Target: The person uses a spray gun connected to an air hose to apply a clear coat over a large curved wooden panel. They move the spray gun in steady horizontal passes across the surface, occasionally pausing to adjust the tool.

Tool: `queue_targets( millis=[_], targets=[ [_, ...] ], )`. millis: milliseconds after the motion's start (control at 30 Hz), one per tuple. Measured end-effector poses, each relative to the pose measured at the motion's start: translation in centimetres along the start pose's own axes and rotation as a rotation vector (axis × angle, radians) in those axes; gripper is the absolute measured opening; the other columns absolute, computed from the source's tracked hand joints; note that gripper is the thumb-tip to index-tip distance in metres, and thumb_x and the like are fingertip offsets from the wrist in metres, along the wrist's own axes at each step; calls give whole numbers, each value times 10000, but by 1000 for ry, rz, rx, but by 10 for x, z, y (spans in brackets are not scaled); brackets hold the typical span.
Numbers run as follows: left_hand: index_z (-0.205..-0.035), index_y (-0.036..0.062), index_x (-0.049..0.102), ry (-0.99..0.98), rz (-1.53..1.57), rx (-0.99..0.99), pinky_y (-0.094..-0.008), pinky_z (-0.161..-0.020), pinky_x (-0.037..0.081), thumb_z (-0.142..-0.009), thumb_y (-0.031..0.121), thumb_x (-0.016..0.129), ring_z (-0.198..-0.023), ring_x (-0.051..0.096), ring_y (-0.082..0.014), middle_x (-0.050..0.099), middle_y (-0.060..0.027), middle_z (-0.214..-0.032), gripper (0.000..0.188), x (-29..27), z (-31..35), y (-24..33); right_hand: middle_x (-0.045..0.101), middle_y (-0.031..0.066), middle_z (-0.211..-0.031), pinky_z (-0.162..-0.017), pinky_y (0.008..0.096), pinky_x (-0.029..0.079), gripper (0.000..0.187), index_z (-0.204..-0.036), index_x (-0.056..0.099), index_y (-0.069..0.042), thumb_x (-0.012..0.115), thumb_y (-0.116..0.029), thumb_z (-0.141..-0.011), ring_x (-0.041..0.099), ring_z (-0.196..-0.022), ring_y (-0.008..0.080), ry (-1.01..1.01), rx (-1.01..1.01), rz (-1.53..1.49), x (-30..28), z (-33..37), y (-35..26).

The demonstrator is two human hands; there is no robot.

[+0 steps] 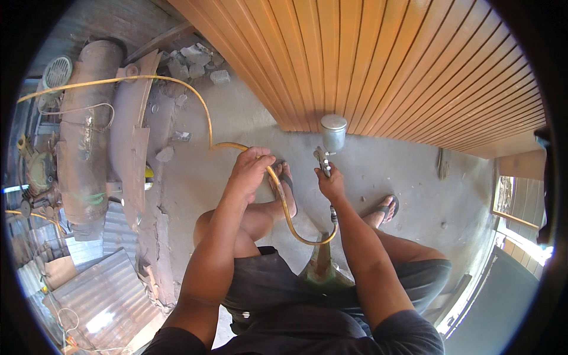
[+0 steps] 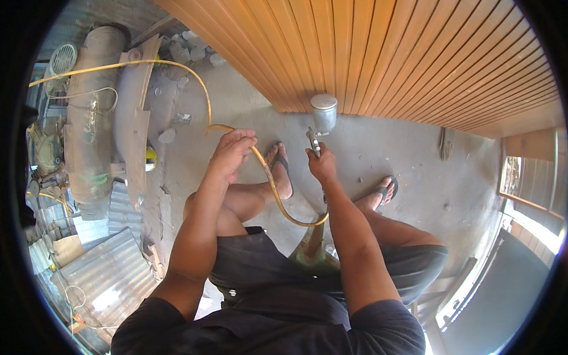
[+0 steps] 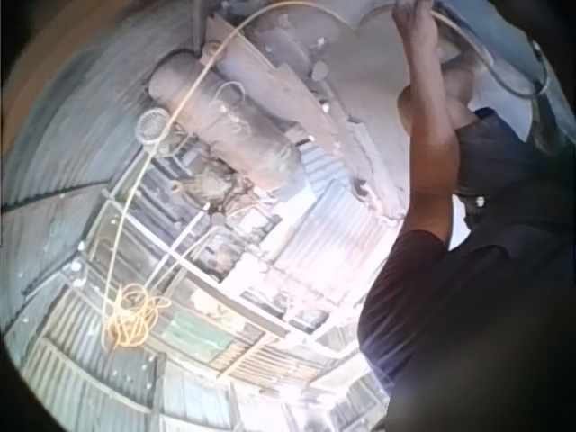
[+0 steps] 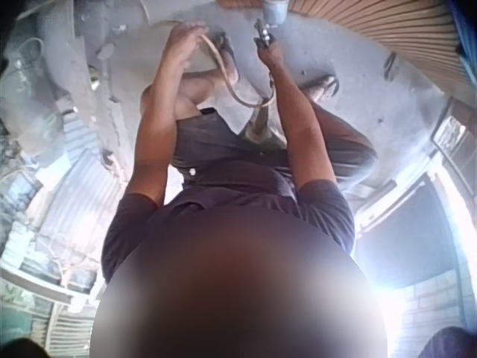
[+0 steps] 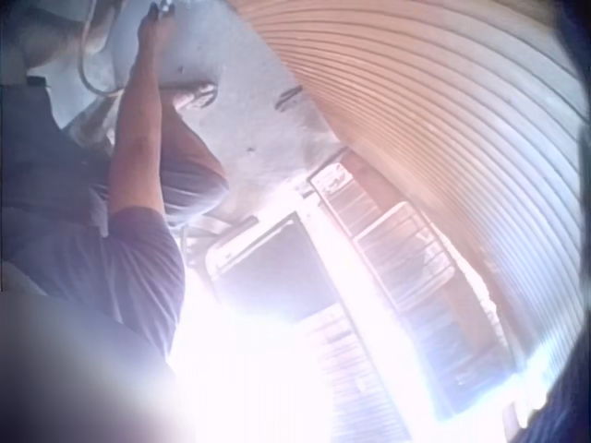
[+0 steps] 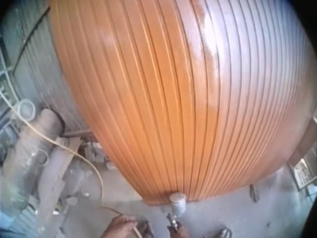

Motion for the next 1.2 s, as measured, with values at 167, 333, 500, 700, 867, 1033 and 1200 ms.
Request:
queue_targets(
  millis=[167, 333, 500, 700, 867, 1033, 1200],
  targets=[
    [-1350, 55, 693, 10, -10, 2, -374, -962, 481, -967, 311, 763, -1131, 616, -220, 706, -92, -1224, 467, -1, 6, 4, 719, 297, -960, -782, 585, 532, 331, -1044, 631, -33, 784, -317, -969, 683, -935, 552, 20, -65, -53, 9, -3, -12],
    [-1343, 39, 690, 43, 20, 7, -380, -990, 474, -957, 275, 769, -1138, 619, -217, 713, -121, -1209, 460, -4, 6, 9, 704, 276, -898, -734, 550, 533, 310, -1003, 619, -35, 792, -290, -969, 671, -851, 540, 51, -139, -92, 4, -5, -32],
    [-1298, -9, 680, 153, 73, 130, -343, -895, 500, -939, 169, 775, -1003, 626, -190, 683, -117, -1076, 412, -3, -1, 5, 677, 144, -760, -668, 406, 533, 203, -1015, 661, -21, 792, -172, -982, 619, -660, 248, 94, -224, -134, -9, -4, -61],
    [-1301, -43, 648, 331, 73, 243, -342, -806, 526, -929, 113, 767, -925, 621, -179, 648, -127, -1079, 420, -1, -2, 15, 687, 231, -807, -661, 458, 548, 233, -1030, 656, -33, 819, -184, -960, 667, -722, 471, 102, -322, -222, -41, 4, -117],
    [-1349, -53, 624, 414, 121, 321, -312, -843, 500, -958, 70, 741, -963, 596, -158, 619, -122, -1197, 426, -1, 6, 25, 688, 180, -776, -629, 400, 541, 209, -1050, 677, -17, 824, -132, -956, 670, -638, 325, 148, -487, -263, -63, 11, -166],
    [-1438, -85, 540, 528, 116, 391, -352, -990, 510, -956, 56, 705, -1115, 627, -229, 589, -215, -1350, 529, -11, -3, 22, 654, 139, -736, -595, 354, 517, 208, -1079, 693, -15, 828, -114, -956, 611, -594, 211, 154, -569, -292, -86, 15, -212],
    [-1502, -79, 472, 582, 186, 431, -387, -1023, 518, -958, 49, 683, -1168, 617, -253, 519, -247, -1445, 598, -18, -5, 20, 653, 90, -736, -589, 321, 508, 196, -1085, 696, -16, 825, -93, -959, 595, -602, 152, 165, -607, -350, -110, 27, -259]
  ],
)
Point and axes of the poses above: each hand's wrist, its own z-axis away from the middle knuckle, its own x-axis out of the palm, y = z × x, the point moved 1 cm from there along -z, towards the middle knuckle
